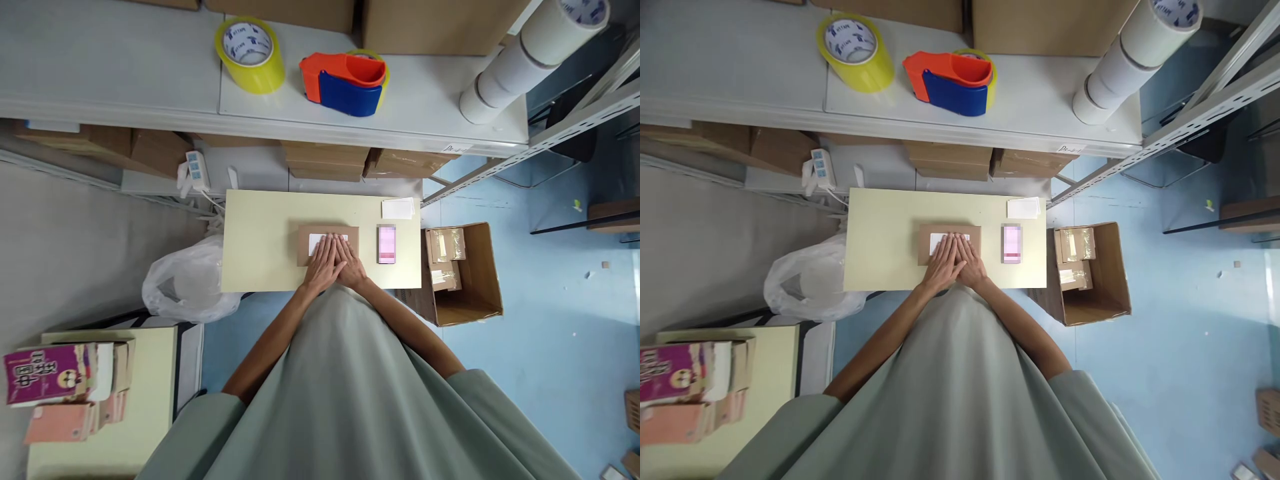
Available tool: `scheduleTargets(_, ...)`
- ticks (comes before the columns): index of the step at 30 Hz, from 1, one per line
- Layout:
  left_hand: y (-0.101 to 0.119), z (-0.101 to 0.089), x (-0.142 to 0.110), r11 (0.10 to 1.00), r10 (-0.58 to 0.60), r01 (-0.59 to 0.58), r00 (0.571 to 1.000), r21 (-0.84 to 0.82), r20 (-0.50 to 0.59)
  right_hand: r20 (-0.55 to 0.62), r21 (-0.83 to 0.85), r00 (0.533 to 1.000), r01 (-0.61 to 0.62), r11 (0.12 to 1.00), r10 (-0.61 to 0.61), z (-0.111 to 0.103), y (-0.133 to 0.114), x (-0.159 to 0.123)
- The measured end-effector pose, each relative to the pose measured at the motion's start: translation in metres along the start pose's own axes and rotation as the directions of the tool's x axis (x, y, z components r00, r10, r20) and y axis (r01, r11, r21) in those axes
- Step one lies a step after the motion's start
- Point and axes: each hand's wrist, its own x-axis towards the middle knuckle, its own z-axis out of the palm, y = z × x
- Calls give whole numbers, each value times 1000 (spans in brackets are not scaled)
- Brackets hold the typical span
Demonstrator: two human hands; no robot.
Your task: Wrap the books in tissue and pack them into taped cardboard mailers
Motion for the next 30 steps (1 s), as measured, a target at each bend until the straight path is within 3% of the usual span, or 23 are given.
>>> scheduleTargets(5, -23, 7, -11, 999, 4, -6, 999, 45, 49, 25, -44, 998, 50, 998, -49, 8, 12, -4)
scheduleTargets(12, -56, -10, -25, 993, -92, 90, 995, 81, 27, 63, -104, 997, -35, 994, 41, -6, 35, -17)
scheduleTargets(17, -56, -22, -23, 991, -80, 71, 993, 112, 81, 98, -84, 995, -8, 996, 16, -11, 37, -19)
scheduleTargets(23, -49, -25, -17, 993, 15, -35, 984, 110, 177, 165, -39, 973, 168, 985, -160, 4, 9, -4)
scheduleTargets(30, -44, -10, -20, 996, 4, -17, 990, 93, 144, 97, -62, 994, 53, 997, -47, 8, 5, 18)
